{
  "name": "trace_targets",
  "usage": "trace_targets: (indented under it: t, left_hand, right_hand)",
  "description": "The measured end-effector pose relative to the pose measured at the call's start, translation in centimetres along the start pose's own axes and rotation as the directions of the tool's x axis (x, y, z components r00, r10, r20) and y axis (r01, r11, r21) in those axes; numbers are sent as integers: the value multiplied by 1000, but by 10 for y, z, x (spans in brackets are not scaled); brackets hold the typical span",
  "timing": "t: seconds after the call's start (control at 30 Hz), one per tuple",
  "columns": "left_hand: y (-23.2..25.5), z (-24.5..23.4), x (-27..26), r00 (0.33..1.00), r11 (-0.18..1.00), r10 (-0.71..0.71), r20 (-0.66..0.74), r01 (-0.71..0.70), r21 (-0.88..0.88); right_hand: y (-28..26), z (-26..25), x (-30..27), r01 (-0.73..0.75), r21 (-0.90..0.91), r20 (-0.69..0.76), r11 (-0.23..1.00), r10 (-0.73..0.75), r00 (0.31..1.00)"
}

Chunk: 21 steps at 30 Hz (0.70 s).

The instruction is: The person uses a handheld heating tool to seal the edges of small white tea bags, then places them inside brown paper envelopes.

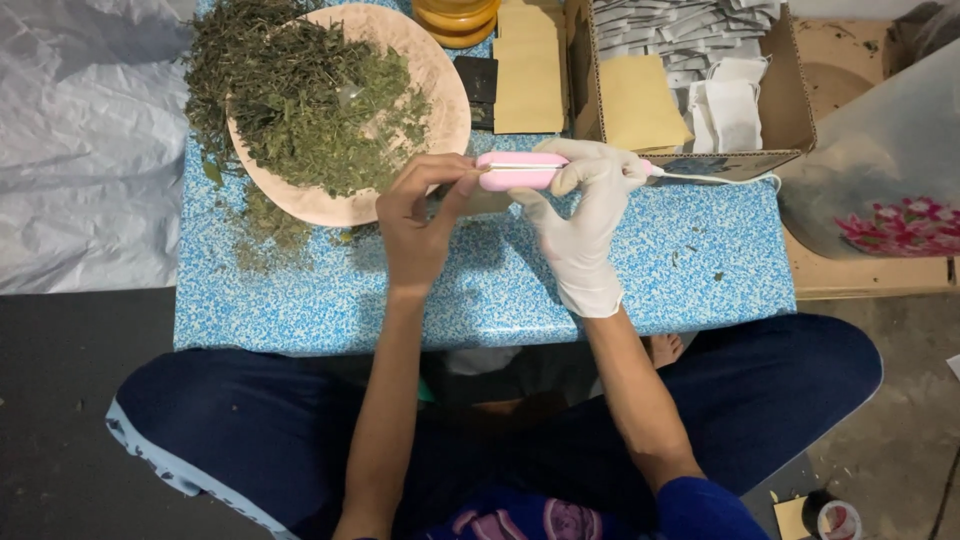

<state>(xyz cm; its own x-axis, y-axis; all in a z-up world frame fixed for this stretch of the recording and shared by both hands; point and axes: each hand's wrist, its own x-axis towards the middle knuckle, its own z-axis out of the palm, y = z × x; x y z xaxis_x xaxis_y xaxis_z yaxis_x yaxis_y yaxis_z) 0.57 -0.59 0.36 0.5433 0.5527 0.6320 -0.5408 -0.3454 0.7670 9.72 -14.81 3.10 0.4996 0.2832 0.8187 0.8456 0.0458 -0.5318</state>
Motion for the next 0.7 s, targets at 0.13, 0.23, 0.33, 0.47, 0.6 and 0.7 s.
trace_targets:
  t: [0.13,0.23,0.33,0.47,0.6,0.7]
  left_hand:
    - [0,-2,1,1000,1000,10,-27,-10,25]
    - [-2,-4,0,1000,1000,7,-30,-6,26]
    - [0,-6,0,1000,1000,-8,12,8,30]
    - [-3,-7,0,997,999,-49,64,47,25]
    - [-4,-8,0,998,999,-35,58,33,39]
    - [-15,-5,1,999,998,21,43,-23,51]
  right_hand:
    - [5,2,-2,14,21,-19,1000,-14,1000]
    - [13,1,-5,31,-71,-23,997,-33,999]
    - [13,2,-5,53,-76,-38,996,-56,998]
    - [-4,-2,5,10,-1,-36,1000,-10,999]
    - [-7,-4,7,13,-58,-15,998,-14,1000]
    - [22,0,-9,26,-139,-72,990,-36,997]
